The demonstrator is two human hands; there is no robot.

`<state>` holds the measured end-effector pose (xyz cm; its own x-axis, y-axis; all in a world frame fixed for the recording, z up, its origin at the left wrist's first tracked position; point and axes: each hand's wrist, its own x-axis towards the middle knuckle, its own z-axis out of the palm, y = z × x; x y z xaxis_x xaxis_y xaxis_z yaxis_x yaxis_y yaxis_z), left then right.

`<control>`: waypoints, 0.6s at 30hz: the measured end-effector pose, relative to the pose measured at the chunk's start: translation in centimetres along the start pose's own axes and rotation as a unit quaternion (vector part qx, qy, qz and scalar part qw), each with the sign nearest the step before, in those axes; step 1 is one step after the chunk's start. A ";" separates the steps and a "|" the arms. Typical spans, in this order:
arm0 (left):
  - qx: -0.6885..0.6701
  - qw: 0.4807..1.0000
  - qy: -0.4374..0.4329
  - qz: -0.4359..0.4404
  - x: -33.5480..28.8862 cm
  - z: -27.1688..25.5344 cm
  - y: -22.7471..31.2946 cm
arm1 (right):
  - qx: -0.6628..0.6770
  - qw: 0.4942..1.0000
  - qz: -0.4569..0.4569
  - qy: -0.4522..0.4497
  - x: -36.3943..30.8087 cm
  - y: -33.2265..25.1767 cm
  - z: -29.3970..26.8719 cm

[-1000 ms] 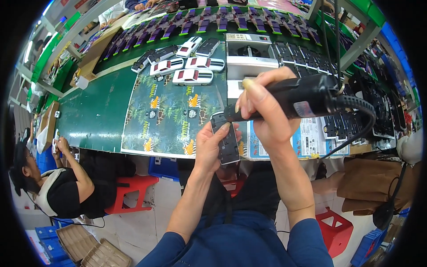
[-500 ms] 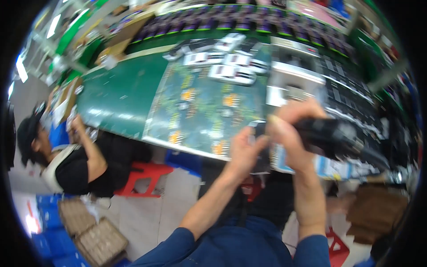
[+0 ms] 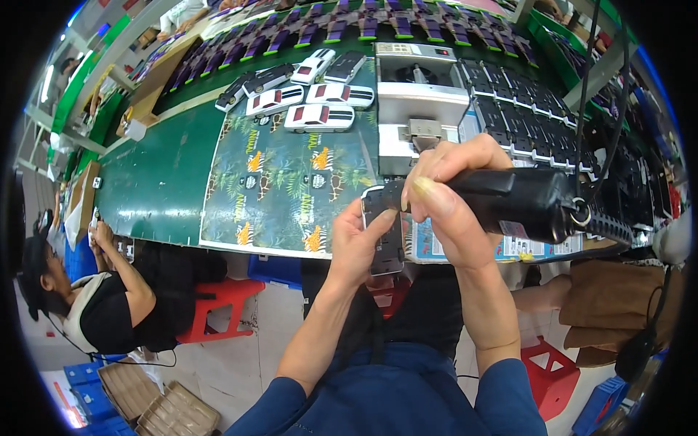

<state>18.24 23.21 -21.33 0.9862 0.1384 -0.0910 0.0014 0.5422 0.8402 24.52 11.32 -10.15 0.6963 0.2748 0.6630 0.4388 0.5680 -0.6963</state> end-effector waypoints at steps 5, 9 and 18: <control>-0.002 1.000 -0.013 -0.012 -0.1 0.2 -0.3 | 0.042 0.999 -0.018 0.013 -0.7 -2.1 -1.0; -0.065 0.996 0.048 -0.033 0.1 0.8 0.5 | 0.067 0.998 -0.011 0.011 -1.3 -3.0 -1.6; -0.115 0.991 0.048 -0.049 0.5 -0.5 0.9 | 0.097 0.995 0.013 0.030 -2.8 -3.1 -0.9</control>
<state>18.62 24.18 -20.92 0.9627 0.1484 -0.2260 0.0474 0.7303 0.6814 21.70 8.08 -10.14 0.7419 0.2479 0.6231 0.3054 0.7023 -0.6431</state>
